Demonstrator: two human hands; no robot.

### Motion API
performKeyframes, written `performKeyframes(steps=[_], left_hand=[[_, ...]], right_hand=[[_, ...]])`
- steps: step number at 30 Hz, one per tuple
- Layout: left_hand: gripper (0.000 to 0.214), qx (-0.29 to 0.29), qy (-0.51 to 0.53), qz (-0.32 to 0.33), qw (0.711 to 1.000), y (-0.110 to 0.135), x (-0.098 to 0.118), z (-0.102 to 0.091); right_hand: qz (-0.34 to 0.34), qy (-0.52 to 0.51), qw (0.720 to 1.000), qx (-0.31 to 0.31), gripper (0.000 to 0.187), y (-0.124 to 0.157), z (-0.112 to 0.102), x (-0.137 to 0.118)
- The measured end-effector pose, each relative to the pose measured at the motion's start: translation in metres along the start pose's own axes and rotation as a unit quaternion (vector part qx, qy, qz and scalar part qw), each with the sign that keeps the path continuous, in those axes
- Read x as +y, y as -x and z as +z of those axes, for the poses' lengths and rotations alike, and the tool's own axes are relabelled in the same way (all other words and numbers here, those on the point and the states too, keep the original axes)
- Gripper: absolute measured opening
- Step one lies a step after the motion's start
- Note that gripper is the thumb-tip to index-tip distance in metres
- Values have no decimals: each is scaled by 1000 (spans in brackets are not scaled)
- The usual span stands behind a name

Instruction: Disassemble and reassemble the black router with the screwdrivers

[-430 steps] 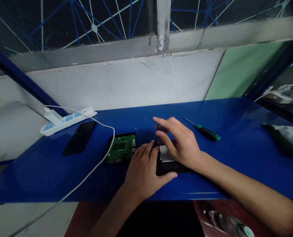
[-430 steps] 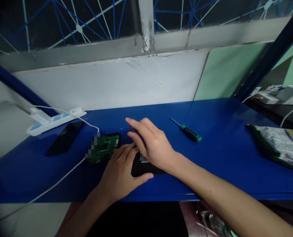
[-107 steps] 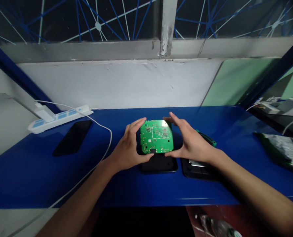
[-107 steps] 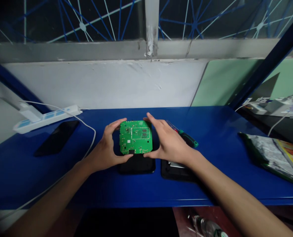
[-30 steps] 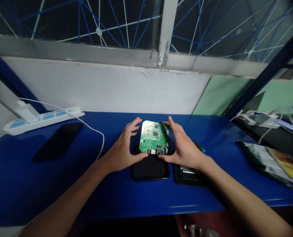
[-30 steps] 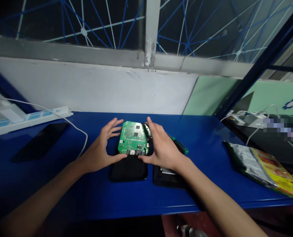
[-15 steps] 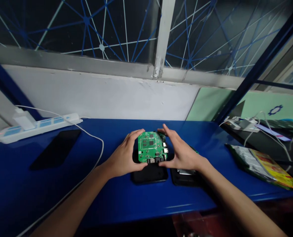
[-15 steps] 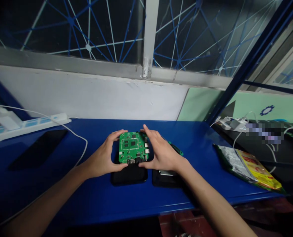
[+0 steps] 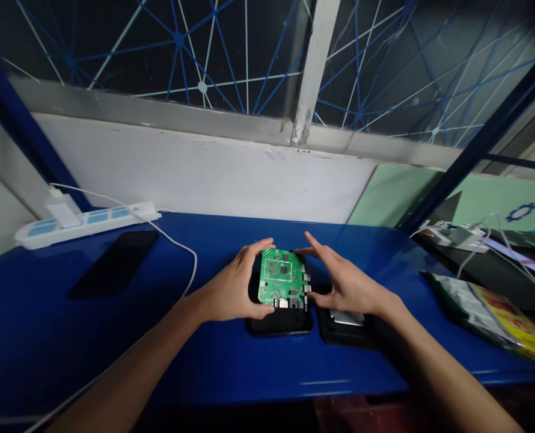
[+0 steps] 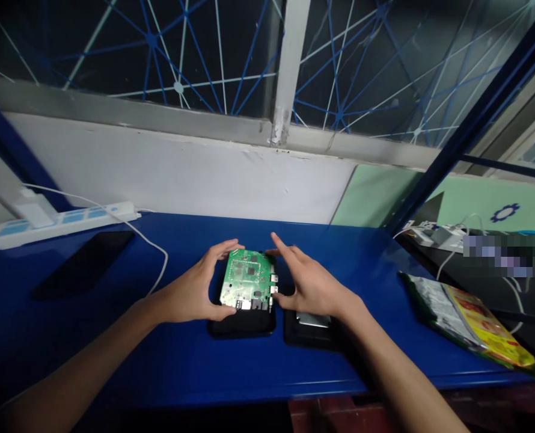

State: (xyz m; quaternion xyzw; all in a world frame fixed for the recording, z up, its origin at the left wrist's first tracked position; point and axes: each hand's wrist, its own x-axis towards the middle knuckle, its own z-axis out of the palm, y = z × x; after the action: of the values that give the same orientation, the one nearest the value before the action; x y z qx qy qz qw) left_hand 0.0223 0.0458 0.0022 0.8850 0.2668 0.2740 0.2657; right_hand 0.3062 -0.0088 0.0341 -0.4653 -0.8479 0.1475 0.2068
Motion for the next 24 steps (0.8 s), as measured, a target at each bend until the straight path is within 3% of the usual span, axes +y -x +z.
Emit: performKeyframes(steps=[5,8,14,24], left_hand=[[116,-17,-32,-32,999,7,11,-4],[125,-24,-33,-67,997,20,7,-2],[136,8,-52,-62,997,44,-5,11],[126,-45,-63,-45,996,39,0,16]], right_hand=[[-10,-25,999,23,121,-1,1,6],[-13,-31,999,19,120,-1,2,6],[-33,-7,999,7,118,0,6,-1],[-30,-1,999,-27,117,0,7,-7]])
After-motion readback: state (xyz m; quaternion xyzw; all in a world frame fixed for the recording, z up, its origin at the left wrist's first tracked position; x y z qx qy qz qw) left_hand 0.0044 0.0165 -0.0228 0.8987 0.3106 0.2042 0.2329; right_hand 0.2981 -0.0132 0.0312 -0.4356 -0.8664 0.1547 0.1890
